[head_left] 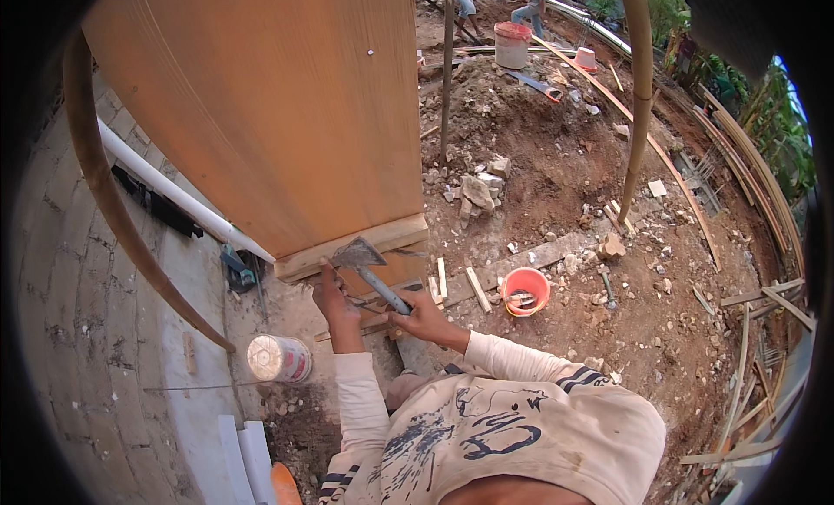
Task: The person sits on the ground and uses a hammer to drive nails into a wooden frame, securing small wooden pieces to a larger board. They repeatedly reach into a red bucket to retrieve nails and continue hammering the structure.
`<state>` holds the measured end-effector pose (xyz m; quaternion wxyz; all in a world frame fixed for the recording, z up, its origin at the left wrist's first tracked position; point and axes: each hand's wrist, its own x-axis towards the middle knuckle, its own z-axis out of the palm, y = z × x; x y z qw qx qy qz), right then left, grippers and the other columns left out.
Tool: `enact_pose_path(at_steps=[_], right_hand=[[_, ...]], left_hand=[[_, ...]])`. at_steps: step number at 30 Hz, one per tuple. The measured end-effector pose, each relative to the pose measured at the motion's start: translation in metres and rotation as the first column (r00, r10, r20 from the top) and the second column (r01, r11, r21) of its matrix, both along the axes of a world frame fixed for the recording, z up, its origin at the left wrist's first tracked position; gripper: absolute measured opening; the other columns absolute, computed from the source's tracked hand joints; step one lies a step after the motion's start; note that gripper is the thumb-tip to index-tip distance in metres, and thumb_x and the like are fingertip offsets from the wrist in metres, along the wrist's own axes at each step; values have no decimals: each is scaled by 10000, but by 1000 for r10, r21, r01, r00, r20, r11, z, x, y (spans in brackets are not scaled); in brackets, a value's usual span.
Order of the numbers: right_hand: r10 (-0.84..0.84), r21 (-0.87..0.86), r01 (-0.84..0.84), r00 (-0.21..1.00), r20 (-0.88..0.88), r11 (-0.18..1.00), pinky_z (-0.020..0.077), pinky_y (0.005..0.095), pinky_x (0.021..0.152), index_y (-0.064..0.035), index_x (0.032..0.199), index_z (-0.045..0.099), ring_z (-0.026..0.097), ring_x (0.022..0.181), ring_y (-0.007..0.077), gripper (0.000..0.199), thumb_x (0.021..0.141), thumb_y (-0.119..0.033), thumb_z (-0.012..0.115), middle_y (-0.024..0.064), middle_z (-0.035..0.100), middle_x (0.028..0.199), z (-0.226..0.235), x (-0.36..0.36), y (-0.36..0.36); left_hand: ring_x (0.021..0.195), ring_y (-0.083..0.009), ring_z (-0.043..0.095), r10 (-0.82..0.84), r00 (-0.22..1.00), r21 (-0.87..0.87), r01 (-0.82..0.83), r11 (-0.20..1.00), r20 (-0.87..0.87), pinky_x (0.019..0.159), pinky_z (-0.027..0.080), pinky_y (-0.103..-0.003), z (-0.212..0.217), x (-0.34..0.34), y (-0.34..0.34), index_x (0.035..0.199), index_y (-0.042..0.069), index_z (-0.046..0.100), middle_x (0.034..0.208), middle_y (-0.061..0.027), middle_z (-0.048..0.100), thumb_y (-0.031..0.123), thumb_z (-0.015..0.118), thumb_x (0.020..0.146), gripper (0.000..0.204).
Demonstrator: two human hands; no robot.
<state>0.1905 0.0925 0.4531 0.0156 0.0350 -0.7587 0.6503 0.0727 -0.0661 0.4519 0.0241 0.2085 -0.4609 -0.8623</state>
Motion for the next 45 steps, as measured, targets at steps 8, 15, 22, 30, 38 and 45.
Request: enact_pose_path(at_steps=[8, 15, 22, 30, 38, 45], right_hand=[[162, 50, -154, 952, -258, 987, 517, 324, 742, -1, 1087, 714, 642, 805, 148, 213, 903, -90, 774, 72, 716, 900, 33, -13, 25], [356, 118, -340, 825, -439, 933, 494, 422, 797, -23, 1022, 703, 636, 876, 332, 182, 903, -149, 760, 133, 685, 920, 48, -67, 27], [406, 185, -363, 773, -487, 913, 492, 458, 853, -18, 1136, 671, 627, 987, 358, 296, 892, -160, 760, 172, 680, 1052, 26, -96, 11], [398, 200, -344, 784, -477, 917, 489, 463, 885, 2, 1119, 644, 628, 1011, 386, 240, 906, -89, 710, 181, 665, 1063, 29, -95, 11], [371, 169, -331, 794, -481, 928, 486, 490, 901, 12, 1140, 634, 619, 1027, 420, 256, 894, -40, 683, 203, 656, 1073, 39, -92, 2], [402, 266, -316, 825, -398, 911, 499, 468, 964, -8, 1275, 642, 636, 1104, 398, 426, 852, -15, 698, 202, 681, 1184, 36, -95, 9]], left_hand=[[689, -75, 523, 251, 963, 58, -247, 967, -93, 574, 396, -235, -25, -10, 22, 1309, 88, 527, 930, -2, 629, 214, 776, 945, 459], [988, -259, 688, 346, 906, 43, -347, 937, -243, 796, 596, -362, -37, -12, 25, 1290, 12, 559, 1164, -150, 661, 168, 659, 992, 351], [919, -226, 676, 144, 974, -63, -157, 986, -177, 743, 603, -368, -16, 2, 29, 1191, -18, 586, 1122, -149, 651, 326, 714, 998, 415], [1198, -213, 617, -56, 978, -116, 33, 993, -201, 1042, 474, -396, -18, 16, 14, 1382, 40, 565, 1333, -137, 601, 240, 692, 977, 469], [849, -153, 603, -53, 997, -254, 37, 966, -58, 751, 453, -290, -54, -10, -22, 1445, 65, 452, 1090, -107, 658, 333, 716, 954, 618], [593, -70, 447, 154, 983, -175, -136, 975, 97, 529, 366, -225, -69, 52, -58, 1441, 75, 443, 909, -62, 618, 296, 650, 984, 548]])
